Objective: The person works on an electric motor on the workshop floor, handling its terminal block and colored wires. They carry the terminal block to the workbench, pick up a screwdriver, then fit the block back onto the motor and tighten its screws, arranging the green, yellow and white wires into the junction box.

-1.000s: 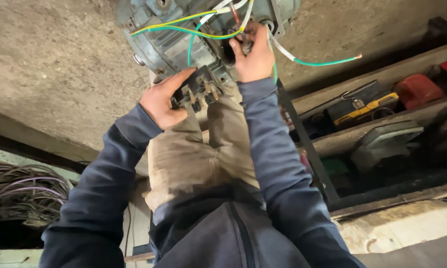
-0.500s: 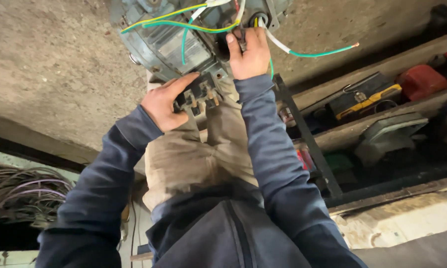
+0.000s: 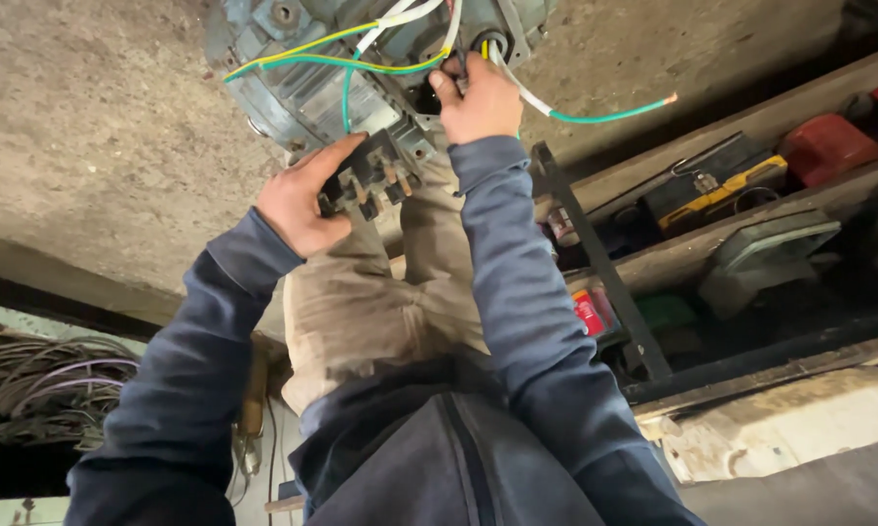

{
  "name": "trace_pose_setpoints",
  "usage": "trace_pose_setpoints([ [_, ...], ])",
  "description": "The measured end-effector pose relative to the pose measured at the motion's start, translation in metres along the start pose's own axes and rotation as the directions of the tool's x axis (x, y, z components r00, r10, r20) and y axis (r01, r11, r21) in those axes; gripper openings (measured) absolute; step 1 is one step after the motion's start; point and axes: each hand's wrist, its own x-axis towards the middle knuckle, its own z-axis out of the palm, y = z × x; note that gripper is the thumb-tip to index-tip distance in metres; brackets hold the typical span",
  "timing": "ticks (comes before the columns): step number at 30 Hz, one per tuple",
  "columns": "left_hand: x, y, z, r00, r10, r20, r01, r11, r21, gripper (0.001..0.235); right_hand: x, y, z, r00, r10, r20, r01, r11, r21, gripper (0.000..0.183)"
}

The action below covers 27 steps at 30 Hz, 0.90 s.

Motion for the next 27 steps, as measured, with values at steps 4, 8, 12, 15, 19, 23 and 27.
trace_pose_setpoints([
  [4,0.008,0.000,0.011,1.000,0.005,0.011,-0.004,0.996,-0.085,0.088,0.007,0.005,-0.004,0.997,0.044,0.062,-0.044,0.999,0.011,0.025],
  [8,0.013,-0.003,0.030,1.000,0.020,0.010,-0.019,0.993,-0.118,0.086,0.006,0.003,-0.004,0.993,0.067,0.098,-0.076,0.993,0.086,0.026],
  [12,0.013,0.002,0.042,0.997,0.017,0.069,-0.012,0.997,-0.071,0.087,-0.006,0.000,0.002,0.998,0.040,0.052,-0.049,0.979,0.199,0.027],
  [15,0.018,0.001,0.047,0.993,-0.017,0.114,0.022,0.999,-0.045,0.087,-0.023,-0.005,-0.014,0.999,-0.042,0.021,0.034,0.956,0.291,0.034],
  [19,0.016,-0.007,0.055,0.997,0.036,0.070,-0.035,0.999,-0.023,0.086,-0.071,0.008,-0.050,0.992,-0.073,0.106,0.037,0.948,0.315,0.040],
  [23,0.020,-0.008,0.064,0.999,-0.017,0.048,0.020,0.998,-0.065,0.083,-0.111,0.042,-0.083,0.968,-0.030,0.251,-0.069,0.925,0.375,0.034],
  [27,0.025,0.000,0.074,0.996,0.041,0.077,-0.027,0.985,-0.171,0.082,-0.124,0.066,-0.102,0.953,-0.140,0.270,-0.046,0.810,0.584,0.038],
])
